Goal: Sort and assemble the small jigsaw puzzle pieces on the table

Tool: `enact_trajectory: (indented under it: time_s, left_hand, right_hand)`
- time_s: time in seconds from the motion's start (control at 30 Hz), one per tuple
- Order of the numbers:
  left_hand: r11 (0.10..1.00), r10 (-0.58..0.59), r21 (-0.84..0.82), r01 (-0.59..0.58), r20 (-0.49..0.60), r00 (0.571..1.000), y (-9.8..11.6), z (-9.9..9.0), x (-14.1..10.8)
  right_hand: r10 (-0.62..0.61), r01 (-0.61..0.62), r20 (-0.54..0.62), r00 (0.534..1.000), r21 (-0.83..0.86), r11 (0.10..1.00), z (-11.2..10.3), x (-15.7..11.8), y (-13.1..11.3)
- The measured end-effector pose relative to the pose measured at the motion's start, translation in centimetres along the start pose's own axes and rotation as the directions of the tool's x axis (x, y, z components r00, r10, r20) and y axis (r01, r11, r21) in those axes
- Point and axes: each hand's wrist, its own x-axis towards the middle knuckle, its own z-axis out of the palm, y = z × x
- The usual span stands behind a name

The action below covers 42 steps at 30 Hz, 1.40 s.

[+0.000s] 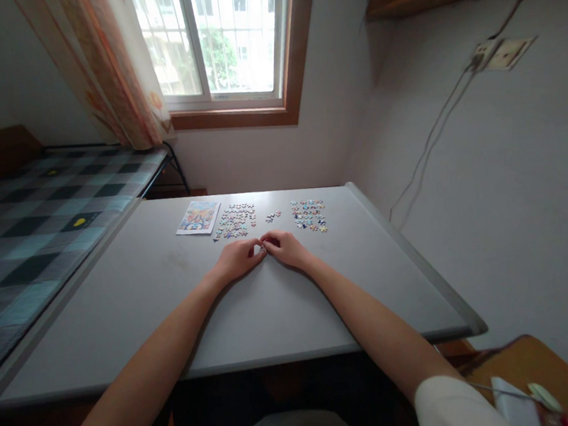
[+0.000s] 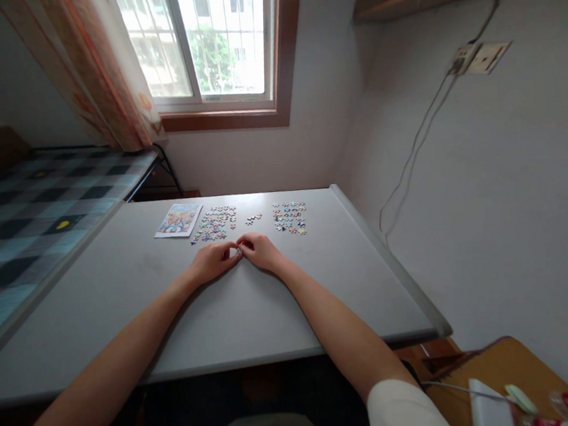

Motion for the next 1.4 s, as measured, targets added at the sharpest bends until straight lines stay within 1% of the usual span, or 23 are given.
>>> enact_trajectory:
  time_s: [0.6,1.4]
  left_hand:
    - [1.0,0.004,-0.004,-0.004,-0.008,1.0,-0.16,0.18,0.03]
    - [1.0,0.008,0.008,-0.008,0.0,1.0,-0.21,0.09,0.0]
  right_hand:
    - [0.001,-0.001,0.005,1.0,-0.01,1.0,-0.16,-0.04,-0.32]
    - [-0.007,0.007,-0.001,1.0,-0.011,1.0,-0.04,-0.06,-0.15]
